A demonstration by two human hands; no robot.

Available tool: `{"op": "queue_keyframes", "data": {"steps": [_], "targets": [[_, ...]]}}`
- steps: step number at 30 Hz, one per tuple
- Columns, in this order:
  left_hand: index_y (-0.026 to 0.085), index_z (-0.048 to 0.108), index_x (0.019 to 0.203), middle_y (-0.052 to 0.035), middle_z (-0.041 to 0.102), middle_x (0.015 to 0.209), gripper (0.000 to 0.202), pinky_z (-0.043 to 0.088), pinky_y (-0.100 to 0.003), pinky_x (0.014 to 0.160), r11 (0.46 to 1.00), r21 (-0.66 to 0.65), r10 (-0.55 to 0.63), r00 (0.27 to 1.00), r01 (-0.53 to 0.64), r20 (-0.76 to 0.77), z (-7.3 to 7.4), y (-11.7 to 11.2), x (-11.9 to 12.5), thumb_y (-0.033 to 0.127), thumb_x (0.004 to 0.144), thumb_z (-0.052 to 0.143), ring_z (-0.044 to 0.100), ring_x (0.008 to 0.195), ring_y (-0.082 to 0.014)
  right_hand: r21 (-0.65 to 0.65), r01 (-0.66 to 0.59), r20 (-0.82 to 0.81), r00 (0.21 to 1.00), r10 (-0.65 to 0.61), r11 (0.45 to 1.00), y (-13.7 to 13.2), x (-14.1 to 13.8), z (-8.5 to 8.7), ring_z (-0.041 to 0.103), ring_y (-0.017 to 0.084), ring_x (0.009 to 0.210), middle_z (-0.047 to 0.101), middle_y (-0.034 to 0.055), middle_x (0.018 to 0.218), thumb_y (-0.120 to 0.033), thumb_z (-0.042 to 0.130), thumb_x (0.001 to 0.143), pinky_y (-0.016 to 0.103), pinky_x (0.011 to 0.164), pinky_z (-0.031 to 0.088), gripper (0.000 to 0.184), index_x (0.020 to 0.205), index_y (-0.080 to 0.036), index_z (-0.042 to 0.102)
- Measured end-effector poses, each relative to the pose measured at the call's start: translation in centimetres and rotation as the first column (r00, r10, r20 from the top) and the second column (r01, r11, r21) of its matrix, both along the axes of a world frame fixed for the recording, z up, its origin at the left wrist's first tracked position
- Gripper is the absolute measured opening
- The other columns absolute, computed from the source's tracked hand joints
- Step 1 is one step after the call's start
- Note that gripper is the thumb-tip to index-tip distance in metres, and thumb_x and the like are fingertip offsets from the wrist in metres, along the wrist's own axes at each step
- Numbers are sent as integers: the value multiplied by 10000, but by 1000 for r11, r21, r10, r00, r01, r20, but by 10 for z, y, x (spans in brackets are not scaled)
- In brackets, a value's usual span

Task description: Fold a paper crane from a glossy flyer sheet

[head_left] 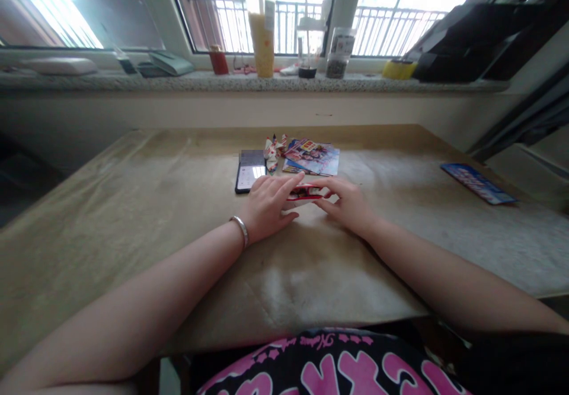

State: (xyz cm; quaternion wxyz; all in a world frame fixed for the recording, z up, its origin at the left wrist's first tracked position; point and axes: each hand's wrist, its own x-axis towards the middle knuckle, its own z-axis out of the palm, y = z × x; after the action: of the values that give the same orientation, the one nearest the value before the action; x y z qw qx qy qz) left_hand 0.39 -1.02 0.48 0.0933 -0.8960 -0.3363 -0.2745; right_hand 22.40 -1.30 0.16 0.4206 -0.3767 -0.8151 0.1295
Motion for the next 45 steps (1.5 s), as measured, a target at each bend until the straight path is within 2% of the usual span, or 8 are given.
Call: {"op": "queue_keyframes", "data": {"steps": [5,11,19,23,29,33,39,45], "targets": [[169,363,1289,-118,527,1274,618,355,-400,1006,998,-24,-48,995,50,84,-5,6,-1,248,745,646,484,1187,-239,-56,48,-18,999,-49,997,6,5,-5,617,175,825,665,37,964,-220,615,751,304,660,564,333,1083,-248,628],[183,501,1151,-132,473,1331,411,353,-434,1009,1000,23,-3,1000,3,4,-3,5,-4,266,764,610,458,1209,-262,-164,26,-80,996,-40,986,4,5,-6,616,187,874,593,64,1162,-233,668,674,289,617,552,718,1336,-288,395],[247,657,1047,-67,421,1406,340,253,-552,1064,998,2,57,994,-57,-93,3,-1,-6,394,743,629,373,1259,-328,-270,-29,-34,999,21,962,6,6,-11,598,172,823,589,83,1105,-327,703,671,257,571,533,644,1259,-243,454],[236,663,1069,-81,368,1443,335,215,-574,1094,999,21,34,993,-32,-114,1,1,-6,358,763,605,308,1310,-340,-253,14,-13,1000,-18,967,10,7,-15,601,166,788,588,87,1109,-284,713,657,276,600,545,757,1340,-236,388],[207,644,1103,-73,621,1139,298,357,-452,1046,993,-8,-118,965,119,-233,1,5,-4,269,846,507,505,1124,-248,-242,-17,-22,1000,11,970,12,7,-17,601,149,724,585,105,1150,-279,729,667,299,648,560,899,1437,-230,269],[187,636,1091,-60,667,1079,278,377,-412,1033,984,-86,-172,947,154,-271,0,6,-2,247,872,477,592,1009,-197,-238,-49,-4,999,50,970,11,7,-17,607,158,755,563,123,1206,-297,711,697,302,651,558,893,1453,-234,240],[174,593,1140,-100,599,1233,311,475,-390,889,990,-78,-134,941,115,-312,-2,3,-2,281,870,483,599,1044,-236,-262,-45,14,999,50,964,13,8,-21,595,143,762,550,125,1217,-326,725,685,268,620,541,952,1469,-249,191],[181,589,1158,-124,626,1093,321,493,-381,785,997,-64,-65,935,46,-349,2,-2,0,287,882,464,592,947,-242,-216,-51,49,997,63,975,14,10,-22,598,145,775,562,111,1203,-315,715,696,269,629,530,942,1471,-273,181]]}}
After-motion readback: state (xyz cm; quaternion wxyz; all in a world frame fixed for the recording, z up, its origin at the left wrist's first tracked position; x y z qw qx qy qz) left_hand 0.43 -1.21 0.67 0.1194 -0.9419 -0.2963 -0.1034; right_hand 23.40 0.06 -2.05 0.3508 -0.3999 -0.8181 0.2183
